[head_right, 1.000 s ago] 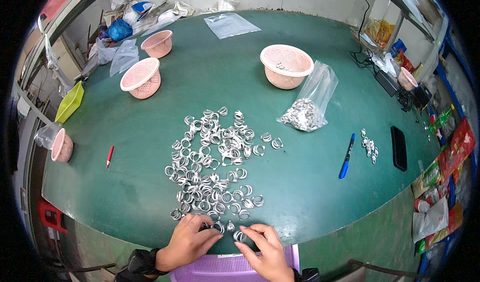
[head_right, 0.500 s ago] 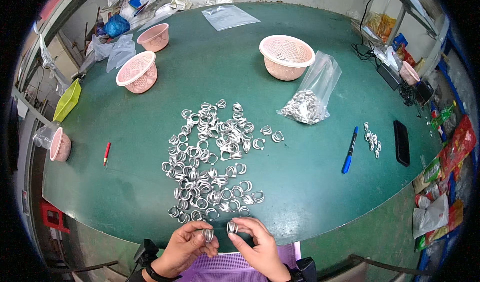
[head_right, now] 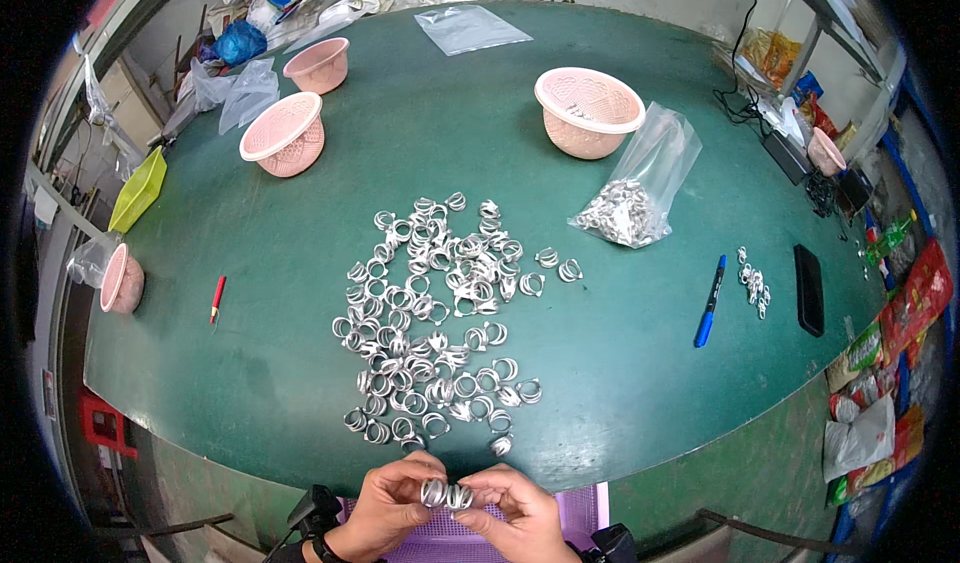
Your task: Sorting and marking small metal eyelets on a green workbench.
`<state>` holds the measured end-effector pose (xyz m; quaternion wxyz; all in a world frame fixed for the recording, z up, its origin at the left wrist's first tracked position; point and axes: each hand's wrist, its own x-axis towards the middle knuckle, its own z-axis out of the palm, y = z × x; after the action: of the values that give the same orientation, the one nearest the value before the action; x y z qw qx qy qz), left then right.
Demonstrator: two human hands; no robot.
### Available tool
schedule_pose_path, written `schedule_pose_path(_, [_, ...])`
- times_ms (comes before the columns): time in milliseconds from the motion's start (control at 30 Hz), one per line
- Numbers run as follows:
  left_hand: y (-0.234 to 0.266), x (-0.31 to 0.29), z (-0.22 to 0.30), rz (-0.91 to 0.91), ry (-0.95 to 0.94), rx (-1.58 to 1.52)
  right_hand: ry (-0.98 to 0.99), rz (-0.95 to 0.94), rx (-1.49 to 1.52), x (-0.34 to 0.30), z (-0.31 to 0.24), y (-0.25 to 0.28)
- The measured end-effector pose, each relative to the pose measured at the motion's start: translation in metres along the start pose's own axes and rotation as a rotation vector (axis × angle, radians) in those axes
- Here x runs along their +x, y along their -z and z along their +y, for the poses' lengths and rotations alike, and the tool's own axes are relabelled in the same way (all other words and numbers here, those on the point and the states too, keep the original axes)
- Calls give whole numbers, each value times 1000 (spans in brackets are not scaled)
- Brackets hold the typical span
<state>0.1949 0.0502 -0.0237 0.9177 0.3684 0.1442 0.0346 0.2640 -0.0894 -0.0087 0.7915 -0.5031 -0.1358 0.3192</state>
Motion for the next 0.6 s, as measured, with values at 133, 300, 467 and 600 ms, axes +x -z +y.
schedule_pose_path(133, [-10,1,3,-52,-118,-3,-24,-13,88,1,6,1])
schedule_pose_path(300, [-13,-4,11,17,-171,173,66,-25,7,-1,1,-3])
schedule_pose_path(467, [4,-3,16,-167,-570,973,162,-100,-199,1,-9,2])
schedule_pose_path(600, [-5,-4,17,-122,-462,836,233,-113,-335,2,-1,7])
